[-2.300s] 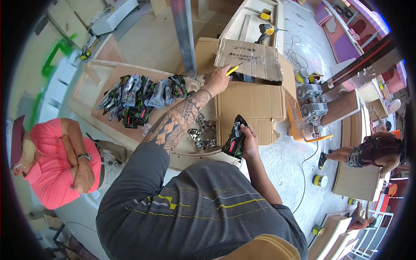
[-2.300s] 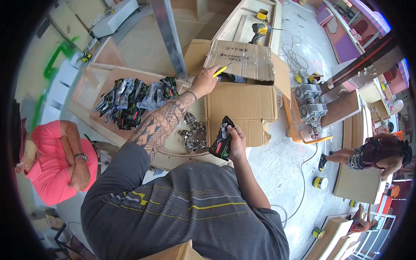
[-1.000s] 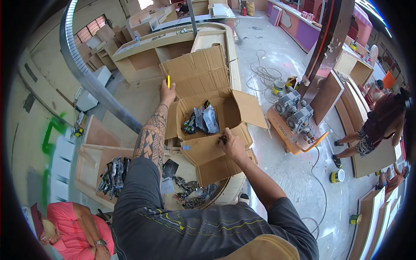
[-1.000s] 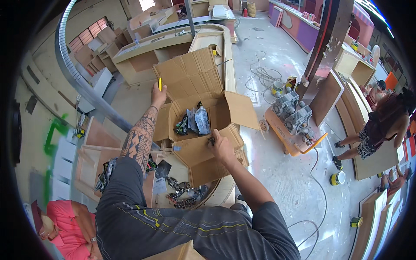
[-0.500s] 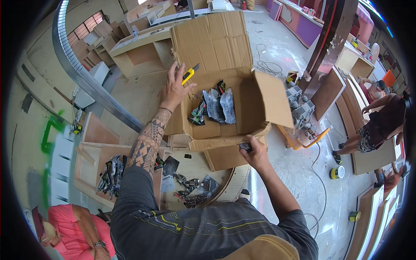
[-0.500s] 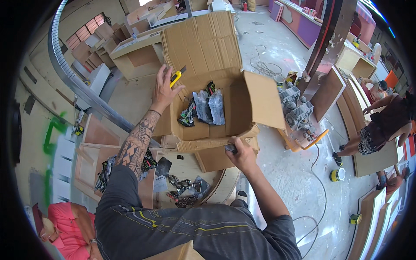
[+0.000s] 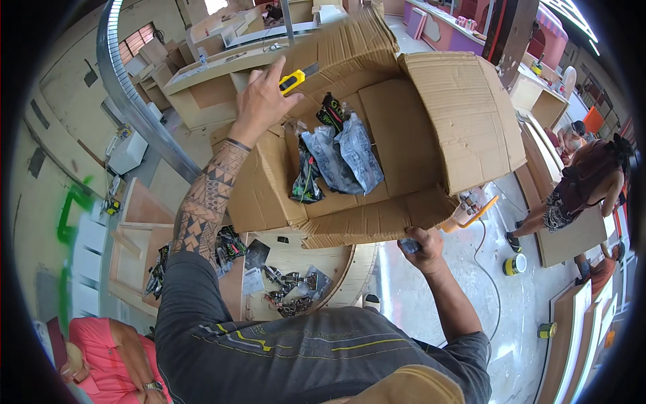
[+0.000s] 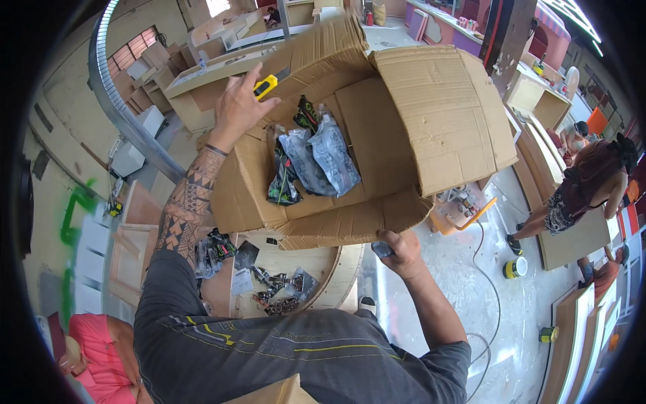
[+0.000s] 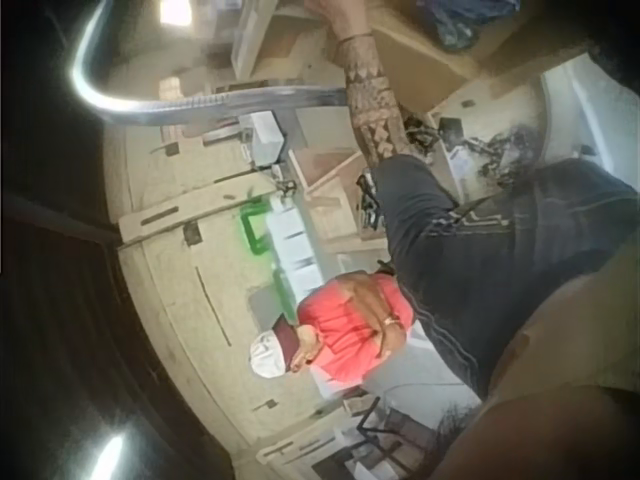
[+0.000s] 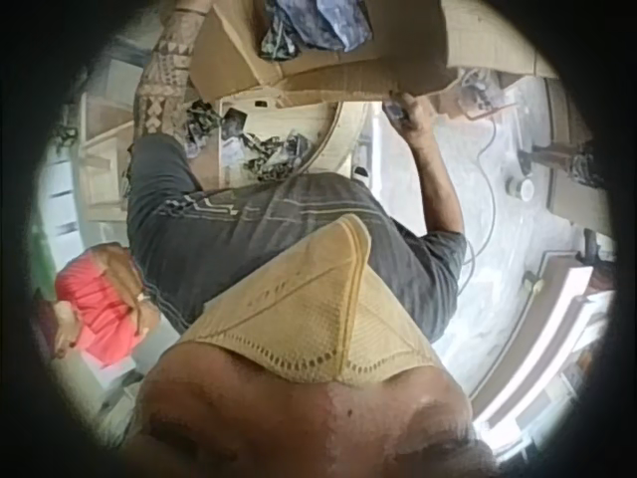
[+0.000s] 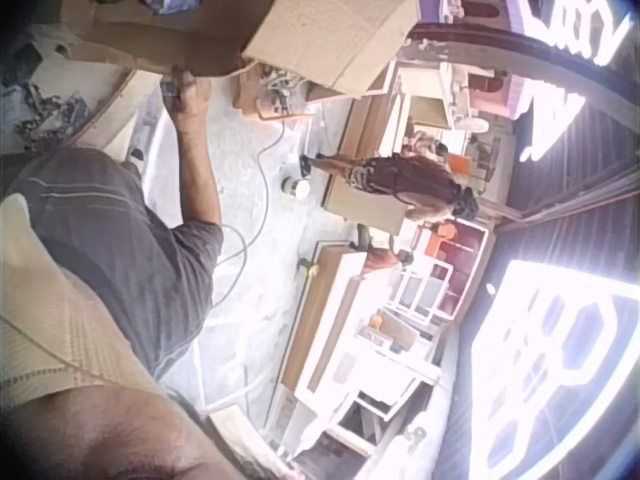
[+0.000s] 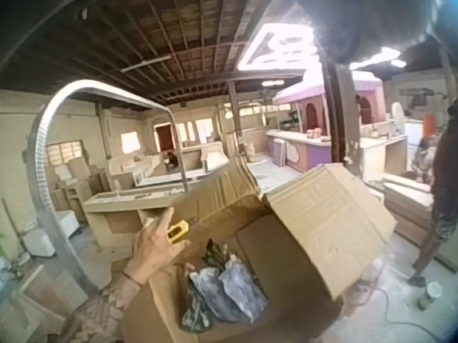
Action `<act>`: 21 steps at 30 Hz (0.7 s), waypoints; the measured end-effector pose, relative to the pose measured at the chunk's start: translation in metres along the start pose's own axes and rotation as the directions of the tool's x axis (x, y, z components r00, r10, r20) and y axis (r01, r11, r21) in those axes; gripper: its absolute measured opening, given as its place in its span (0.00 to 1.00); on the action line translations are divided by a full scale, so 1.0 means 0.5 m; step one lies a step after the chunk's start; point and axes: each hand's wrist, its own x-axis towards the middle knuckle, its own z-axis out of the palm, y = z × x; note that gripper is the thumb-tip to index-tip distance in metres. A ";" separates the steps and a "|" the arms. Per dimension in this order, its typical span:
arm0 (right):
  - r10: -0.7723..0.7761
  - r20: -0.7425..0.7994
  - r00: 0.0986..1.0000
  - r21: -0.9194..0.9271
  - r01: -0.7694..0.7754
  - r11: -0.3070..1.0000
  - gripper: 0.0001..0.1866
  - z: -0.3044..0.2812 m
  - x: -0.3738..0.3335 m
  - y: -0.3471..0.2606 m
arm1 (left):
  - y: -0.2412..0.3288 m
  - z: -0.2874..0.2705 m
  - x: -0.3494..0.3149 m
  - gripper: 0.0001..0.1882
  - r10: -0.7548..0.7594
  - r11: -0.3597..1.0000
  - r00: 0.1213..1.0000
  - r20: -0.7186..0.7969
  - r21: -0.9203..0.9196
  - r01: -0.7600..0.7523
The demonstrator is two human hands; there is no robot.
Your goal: The person removes metal cabinet hinges from plastic bags using a yellow utility knife and places them on a wooden surface.
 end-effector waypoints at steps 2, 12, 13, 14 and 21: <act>0.024 0.079 0.997 -0.051 -0.020 0.998 0.25 -0.011 -0.001 0.002 | 0.017 -0.033 -0.019 0.33 0.027 0.999 0.998 -0.055 0.041 -0.025; 0.439 0.230 0.869 0.149 -0.477 0.866 0.20 0.077 0.120 0.133 | -0.027 -0.072 -0.097 0.19 -0.383 0.913 0.879 0.284 0.263 0.312; 0.455 0.271 0.848 0.148 -0.504 0.851 0.20 0.085 0.133 0.141 | -0.025 -0.068 -0.092 0.19 -0.385 0.912 0.865 0.323 0.280 0.301; 0.471 0.313 0.825 0.145 -0.532 0.834 0.19 0.093 0.143 0.149 | -0.023 -0.063 -0.088 0.19 -0.387 0.910 0.848 0.362 0.296 0.289; 0.386 0.091 0.918 0.144 -0.395 0.907 0.19 0.058 0.236 0.203 | 0.006 -0.062 -0.041 0.22 -0.351 0.931 0.886 0.303 0.217 0.294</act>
